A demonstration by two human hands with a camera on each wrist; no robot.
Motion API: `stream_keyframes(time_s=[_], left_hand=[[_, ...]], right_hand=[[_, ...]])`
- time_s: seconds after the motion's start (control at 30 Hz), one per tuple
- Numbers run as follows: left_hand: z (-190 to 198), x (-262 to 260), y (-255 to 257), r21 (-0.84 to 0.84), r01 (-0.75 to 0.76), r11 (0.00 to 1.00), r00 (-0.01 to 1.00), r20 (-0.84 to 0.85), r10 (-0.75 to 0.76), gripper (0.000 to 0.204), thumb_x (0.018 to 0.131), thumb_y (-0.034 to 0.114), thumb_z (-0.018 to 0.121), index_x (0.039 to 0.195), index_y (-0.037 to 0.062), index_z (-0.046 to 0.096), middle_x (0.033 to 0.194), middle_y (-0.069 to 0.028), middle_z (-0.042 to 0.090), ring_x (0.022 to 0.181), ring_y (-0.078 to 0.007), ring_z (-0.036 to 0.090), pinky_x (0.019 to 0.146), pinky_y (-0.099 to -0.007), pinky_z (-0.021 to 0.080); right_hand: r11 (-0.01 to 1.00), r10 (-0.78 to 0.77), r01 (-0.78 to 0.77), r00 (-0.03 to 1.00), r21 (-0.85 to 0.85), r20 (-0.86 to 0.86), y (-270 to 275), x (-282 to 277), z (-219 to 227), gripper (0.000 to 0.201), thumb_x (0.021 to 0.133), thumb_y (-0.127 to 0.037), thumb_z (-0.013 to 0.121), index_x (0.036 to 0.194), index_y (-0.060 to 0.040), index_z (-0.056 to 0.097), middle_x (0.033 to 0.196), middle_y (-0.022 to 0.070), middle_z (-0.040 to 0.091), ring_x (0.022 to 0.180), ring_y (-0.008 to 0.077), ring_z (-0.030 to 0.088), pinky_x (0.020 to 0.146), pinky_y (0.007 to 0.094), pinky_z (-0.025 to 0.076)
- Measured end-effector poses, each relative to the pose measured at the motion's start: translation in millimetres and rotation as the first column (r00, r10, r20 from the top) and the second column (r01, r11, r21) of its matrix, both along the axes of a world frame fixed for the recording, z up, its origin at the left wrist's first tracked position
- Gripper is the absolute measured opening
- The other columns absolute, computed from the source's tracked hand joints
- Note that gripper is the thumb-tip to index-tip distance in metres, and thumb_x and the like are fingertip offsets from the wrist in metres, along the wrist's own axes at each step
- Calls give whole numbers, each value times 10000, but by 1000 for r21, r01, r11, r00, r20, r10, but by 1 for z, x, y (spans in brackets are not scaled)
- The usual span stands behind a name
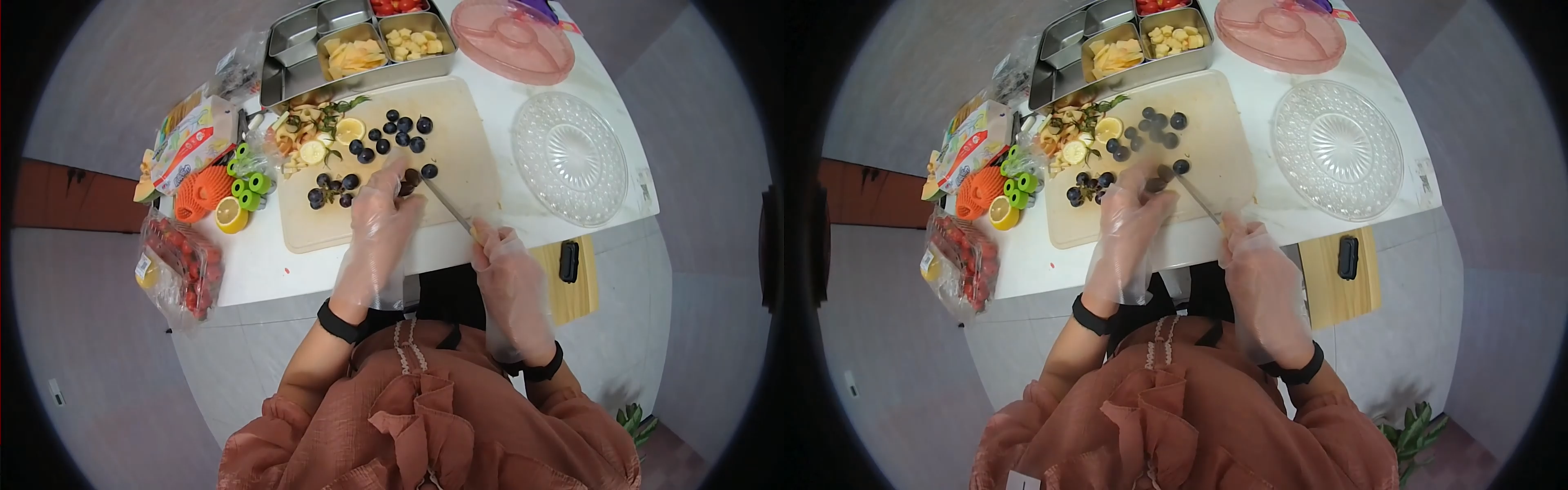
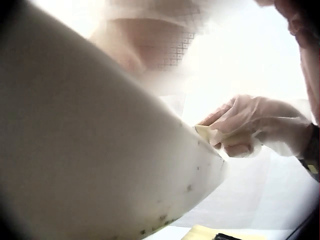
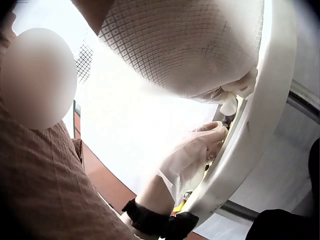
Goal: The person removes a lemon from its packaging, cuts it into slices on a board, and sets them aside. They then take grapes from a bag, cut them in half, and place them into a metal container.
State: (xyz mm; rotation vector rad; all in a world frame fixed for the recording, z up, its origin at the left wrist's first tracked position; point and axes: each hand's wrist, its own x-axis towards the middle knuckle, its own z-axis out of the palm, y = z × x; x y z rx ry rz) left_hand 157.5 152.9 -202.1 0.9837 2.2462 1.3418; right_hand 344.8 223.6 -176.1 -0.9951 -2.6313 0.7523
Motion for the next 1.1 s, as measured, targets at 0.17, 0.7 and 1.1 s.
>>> stream_keyframes(time_s=[0.17, 0.7, 1.1], left_hand=[[-9, -7, 8, -89, 0, 996, 977, -211, -19, 470, 781, 61, 722, 1239, 0, 638, 1047, -192, 675, 867, -298, 663, 769, -377, 530], [-1, -3, 8, -122, -41, 992, 986, -168, 20, 334, 809, 79, 717, 1132, -4, 696, 1051, -195, 660, 948, -363, 664, 838, -410, 535], [6, -25, -3, -15, -101, 995, 994, 37, 101, 246, 800, 104, 744, 1026, 8, 724, 873, -143, 701, 728, -245, 660, 684, -344, 518]], right_hand=[[1000, -22, 21, 997, 15, 74, 2, -5, -9, 316, 945, -120, 539, 1252, -72, 598, 1016, 146, 628, 894, 346, 655, 700, 458, 537], [993, 27, -28, 1000, -114, -6, 8, -4, 5, 330, 981, -158, 542, 1285, -40, 586, 1047, 184, 635, 943, 395, 645, 777, 479, 532], [986, 19, -34, 995, -165, -95, 10, -6, 2, 301, 987, -171, 548, 1245, -27, 600, 1036, 227, 633, 959, 427, 631, 802, 503, 507]])
